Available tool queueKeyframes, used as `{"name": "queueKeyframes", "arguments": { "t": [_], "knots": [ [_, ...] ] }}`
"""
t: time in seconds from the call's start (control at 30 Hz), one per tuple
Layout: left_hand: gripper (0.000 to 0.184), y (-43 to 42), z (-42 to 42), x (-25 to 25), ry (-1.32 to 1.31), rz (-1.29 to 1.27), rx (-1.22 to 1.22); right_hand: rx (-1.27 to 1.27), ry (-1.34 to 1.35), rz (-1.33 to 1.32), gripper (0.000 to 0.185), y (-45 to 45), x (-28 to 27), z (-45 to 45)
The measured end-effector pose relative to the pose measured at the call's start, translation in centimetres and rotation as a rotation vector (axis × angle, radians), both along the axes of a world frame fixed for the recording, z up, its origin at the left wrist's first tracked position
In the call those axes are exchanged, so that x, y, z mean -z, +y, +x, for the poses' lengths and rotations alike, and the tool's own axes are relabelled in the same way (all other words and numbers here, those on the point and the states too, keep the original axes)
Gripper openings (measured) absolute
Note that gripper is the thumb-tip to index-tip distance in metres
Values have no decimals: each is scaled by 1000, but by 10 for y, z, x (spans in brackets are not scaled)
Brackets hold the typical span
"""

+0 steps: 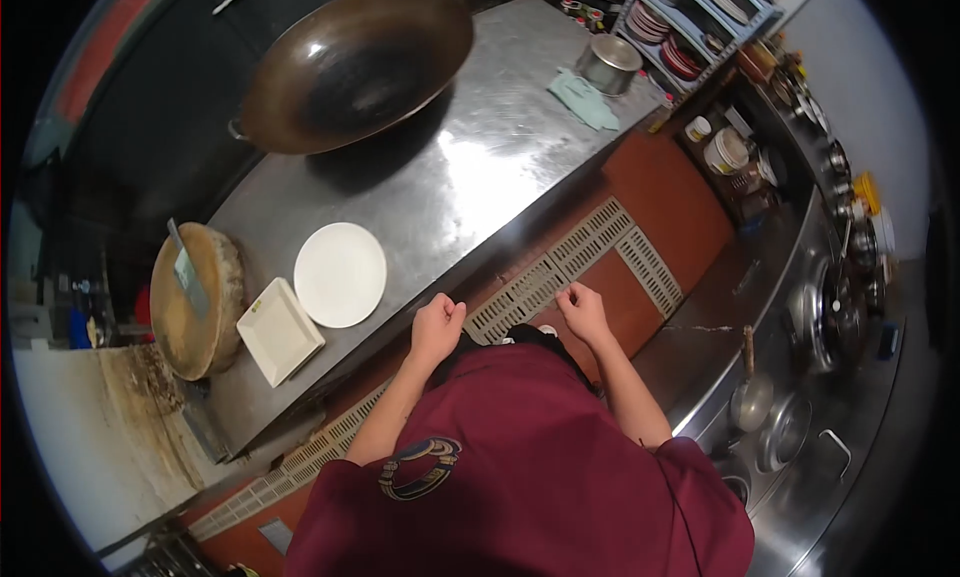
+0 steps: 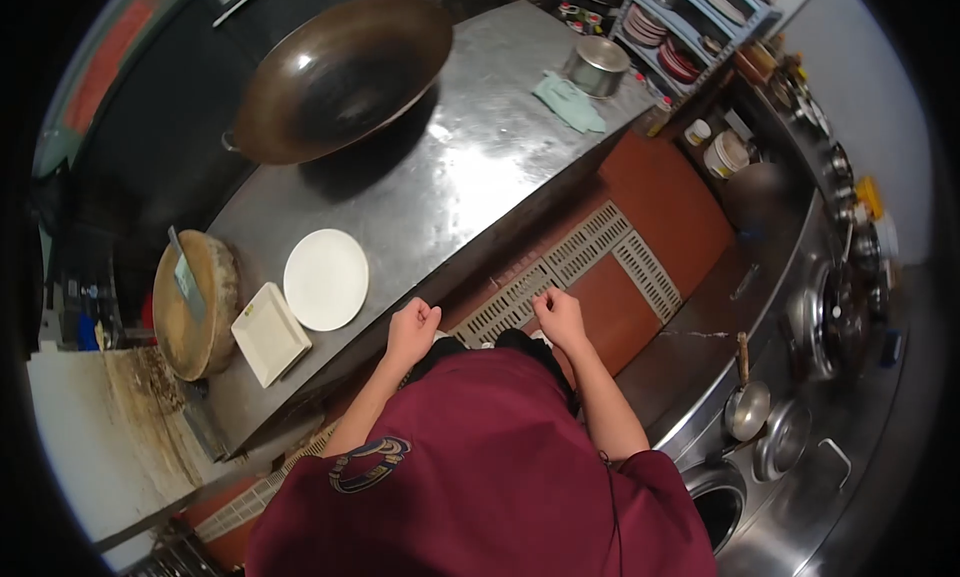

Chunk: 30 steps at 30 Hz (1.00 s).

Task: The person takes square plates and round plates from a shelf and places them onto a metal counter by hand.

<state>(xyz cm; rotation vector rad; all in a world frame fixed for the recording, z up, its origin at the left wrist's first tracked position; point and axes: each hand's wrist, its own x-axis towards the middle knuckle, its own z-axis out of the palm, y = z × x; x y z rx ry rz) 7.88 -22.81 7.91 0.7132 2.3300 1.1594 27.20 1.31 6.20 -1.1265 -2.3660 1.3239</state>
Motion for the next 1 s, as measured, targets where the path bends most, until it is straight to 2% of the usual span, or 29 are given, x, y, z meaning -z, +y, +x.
{"name": "queueKeyframes", "arguments": {
  "t": [0.4,0.73,0.83,1.0],
  "knots": [
    [33,124,90,-20,0,-73,248,339,31,-66,38,69,1,141],
    [35,208,142,-25,53,-89,436,490,112,-96,40,105,-4,201],
    [35,233,159,-23,66,-13,489,553,133,-200,39,112,-16,218],
    [36,262,179,-29,38,-84,572,610,187,-101,37,130,8,242]
  ]
}}
